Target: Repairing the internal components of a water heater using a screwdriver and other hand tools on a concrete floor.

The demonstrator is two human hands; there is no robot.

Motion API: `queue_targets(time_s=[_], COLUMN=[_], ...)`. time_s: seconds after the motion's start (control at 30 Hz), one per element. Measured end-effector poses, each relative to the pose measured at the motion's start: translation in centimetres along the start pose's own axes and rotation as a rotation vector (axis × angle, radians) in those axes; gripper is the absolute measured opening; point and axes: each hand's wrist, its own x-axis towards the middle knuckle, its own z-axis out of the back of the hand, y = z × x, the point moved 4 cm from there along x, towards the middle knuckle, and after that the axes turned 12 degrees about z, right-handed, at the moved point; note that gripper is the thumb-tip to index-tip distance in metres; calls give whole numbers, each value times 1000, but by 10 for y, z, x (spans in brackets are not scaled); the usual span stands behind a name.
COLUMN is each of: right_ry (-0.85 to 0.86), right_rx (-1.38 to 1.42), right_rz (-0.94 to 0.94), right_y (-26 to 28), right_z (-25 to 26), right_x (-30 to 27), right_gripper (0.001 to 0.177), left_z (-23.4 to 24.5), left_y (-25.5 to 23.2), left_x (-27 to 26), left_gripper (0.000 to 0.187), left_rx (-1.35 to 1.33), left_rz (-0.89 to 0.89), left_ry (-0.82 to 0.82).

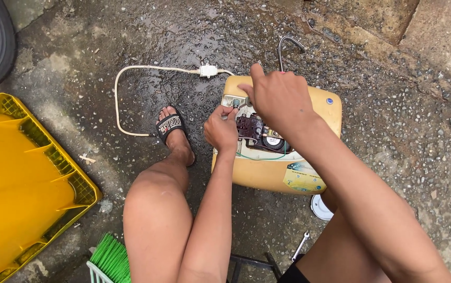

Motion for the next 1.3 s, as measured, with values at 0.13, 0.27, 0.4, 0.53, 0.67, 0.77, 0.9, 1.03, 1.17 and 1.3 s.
queue_targets(time_s=[0.13, 0.27, 0.4, 0.53, 0.67, 0.77, 0.9, 1.03, 1.17, 1.3], right_ry=[133, 90, 97, 23, 16, 45, -13, 87, 3, 20], right_rx=[145, 0, 65, -38, 12, -12, -74, 50, -45, -68], right_rz=[155, 85, 183, 174, 136, 182, 67, 189, 165, 58], right_y=[-3, 2, 13, 9, 17, 16, 9, 8, 5, 12], right_z=[6, -1, 31, -8, 15, 12, 0, 10, -1, 4], right_x=[-10, -5, -13, -3, -9, -9, 2, -11, -8, -3], right_gripper=[36, 33, 11, 27, 25, 16, 45, 25, 24, 42], left_z=[-2, -5, -5, -7, -1, -2, -2, -3, 2, 2], left_y=[-1, 5, 4, 5, 3, 1, 2, 3, 6, 7], left_x=[2, 0, 4, 3, 3, 3, 5, 7, 6, 10], left_gripper=[10, 10, 10, 10, 9, 9, 8, 8, 5, 5], left_rx=[-10, -8, -2, 4, -4, -2, 0, -3, -17, 10], left_rz=[-1, 5, 15, 21, 28, 27, 21, 12, -32, -95], left_ry=[-20, -19, -18, -20, 3, 4, 12, 15, 68, 80])
